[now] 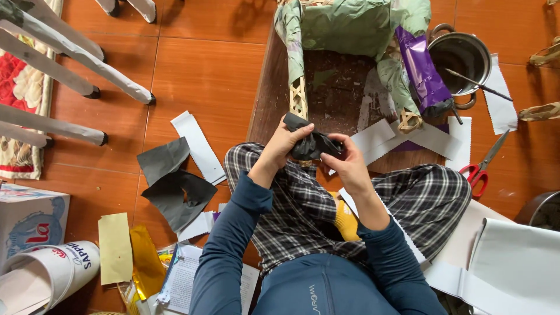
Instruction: Decorating animal sculptures by cutting and applying colored paper strips and tape.
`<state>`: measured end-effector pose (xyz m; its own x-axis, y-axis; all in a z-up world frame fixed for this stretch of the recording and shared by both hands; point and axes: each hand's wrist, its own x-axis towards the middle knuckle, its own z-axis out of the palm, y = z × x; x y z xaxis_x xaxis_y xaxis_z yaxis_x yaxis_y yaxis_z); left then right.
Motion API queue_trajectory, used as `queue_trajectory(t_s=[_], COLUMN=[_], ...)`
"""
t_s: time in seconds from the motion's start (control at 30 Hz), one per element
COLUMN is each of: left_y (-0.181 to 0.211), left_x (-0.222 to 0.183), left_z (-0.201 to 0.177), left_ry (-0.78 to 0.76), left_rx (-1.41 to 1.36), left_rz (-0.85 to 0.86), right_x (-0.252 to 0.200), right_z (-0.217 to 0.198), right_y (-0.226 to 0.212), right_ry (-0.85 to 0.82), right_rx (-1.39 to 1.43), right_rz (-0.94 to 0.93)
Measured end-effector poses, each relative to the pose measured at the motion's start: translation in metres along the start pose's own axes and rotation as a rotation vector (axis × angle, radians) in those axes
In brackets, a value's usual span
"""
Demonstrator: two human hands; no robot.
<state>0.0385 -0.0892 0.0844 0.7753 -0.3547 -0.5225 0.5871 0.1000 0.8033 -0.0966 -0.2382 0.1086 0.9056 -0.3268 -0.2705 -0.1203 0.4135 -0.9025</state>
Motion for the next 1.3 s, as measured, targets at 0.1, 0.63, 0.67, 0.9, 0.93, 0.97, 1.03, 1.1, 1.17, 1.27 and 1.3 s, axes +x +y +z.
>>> queue_trajectory(t_s=[0.1, 0.63, 0.67, 0.9, 0.93, 0.97, 1.03, 1.1, 1.17, 1.27, 1.3], left_y=[-0.006, -0.005, -0.006, -0.008, -0.008, -0.007, -0.011, -0.014, -0.016, -0.012, -0.012], left_x=[0.005, 0.004, 0.004, 0.005, 0.004, 0.004, 0.008, 0.010, 0.011, 0.009, 0.009], left_z=[0.000, 0.001, 0.001, 0.001, 0.001, 0.001, -0.001, -0.003, -0.003, -0.002, -0.002], left_ry=[0.005, 0.013, 0.014, 0.010, 0.012, 0.014, 0.013, 0.013, 0.021, 0.017, 0.017], left_rx=[-0.016, -0.003, -0.008, -0.016, -0.025, -0.033, -0.035, -0.037, -0.069, -0.063, -0.063], left_rz=[-0.012, 0.019, 0.023, 0.023, 0.022, 0.024, 0.026, 0.024, 0.019, 0.016, 0.017], right_x=[0.001, -0.005, -0.006, -0.008, -0.007, -0.005, -0.001, 0.002, 0.004, 0.009, 0.011], right_z=[-0.012, 0.035, 0.037, 0.021, 0.022, 0.023, 0.021, 0.021, 0.021, 0.022, 0.018], right_y=[0.014, -0.011, -0.014, -0.006, -0.005, -0.004, 0.007, 0.011, 0.006, -0.005, -0.005], right_ry=[0.030, 0.074, 0.057, 0.052, 0.055, 0.058, 0.055, 0.050, 0.037, 0.044, 0.044], right_rx=[-0.029, -0.968, -0.928, -0.747, -0.713, -0.676, -0.613, -0.550, -0.491, -0.444, -0.444], right_rz=[-0.057, -0.927, -0.890, -0.656, -0.624, -0.594, -0.557, -0.518, -0.429, -0.371, -0.372])
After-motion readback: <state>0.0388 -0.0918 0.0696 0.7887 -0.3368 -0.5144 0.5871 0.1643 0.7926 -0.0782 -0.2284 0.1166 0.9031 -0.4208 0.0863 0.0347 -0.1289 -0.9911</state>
